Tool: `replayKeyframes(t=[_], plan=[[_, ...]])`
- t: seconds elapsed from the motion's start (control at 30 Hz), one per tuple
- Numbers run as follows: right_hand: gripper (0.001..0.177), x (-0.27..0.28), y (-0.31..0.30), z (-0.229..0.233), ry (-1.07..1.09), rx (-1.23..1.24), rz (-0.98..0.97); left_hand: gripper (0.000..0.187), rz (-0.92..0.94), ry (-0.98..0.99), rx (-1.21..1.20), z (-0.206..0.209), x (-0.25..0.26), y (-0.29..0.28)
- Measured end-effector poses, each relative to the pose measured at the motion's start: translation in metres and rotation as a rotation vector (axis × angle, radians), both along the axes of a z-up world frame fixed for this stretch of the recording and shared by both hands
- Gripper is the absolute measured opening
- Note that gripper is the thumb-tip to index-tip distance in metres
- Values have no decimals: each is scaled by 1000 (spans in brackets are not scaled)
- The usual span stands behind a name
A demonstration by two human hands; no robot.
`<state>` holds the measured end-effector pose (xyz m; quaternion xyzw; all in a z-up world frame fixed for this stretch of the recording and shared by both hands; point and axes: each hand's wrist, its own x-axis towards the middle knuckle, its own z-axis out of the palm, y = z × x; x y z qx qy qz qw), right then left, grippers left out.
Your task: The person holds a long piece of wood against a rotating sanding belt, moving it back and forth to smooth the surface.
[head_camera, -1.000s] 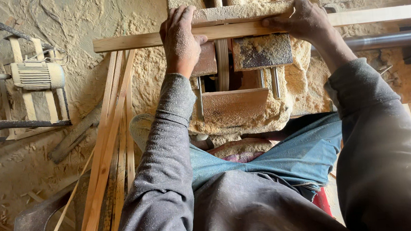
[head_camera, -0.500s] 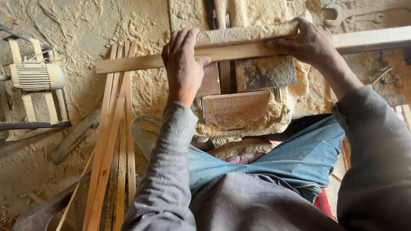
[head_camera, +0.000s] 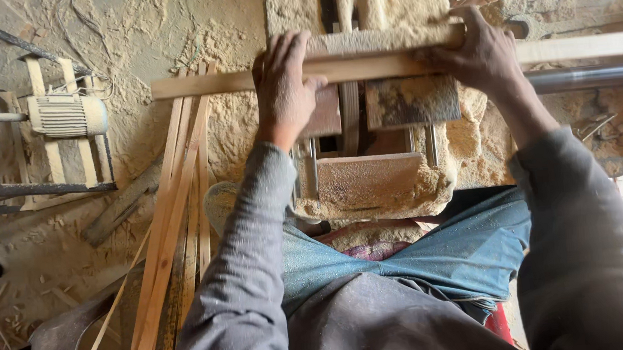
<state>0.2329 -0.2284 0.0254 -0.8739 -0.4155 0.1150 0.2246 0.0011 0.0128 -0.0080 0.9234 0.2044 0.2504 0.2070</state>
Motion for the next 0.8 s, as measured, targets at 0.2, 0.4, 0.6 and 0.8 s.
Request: replayKeyframes(t=[0.2,0.4,0.6,0.8], plan=[[77,24,28,19,79,27,-32,86,-63,165,69,-7,31,43],[95,48,1,39,233,-122,-229,89,-72,173,32,-10,33,47],[81,56,-4,47,74,-115,9,85,-5,84,7,-9,35,39],[71,41,31,2,89,-247,-35,83,54,51,-26,-8,42,36]])
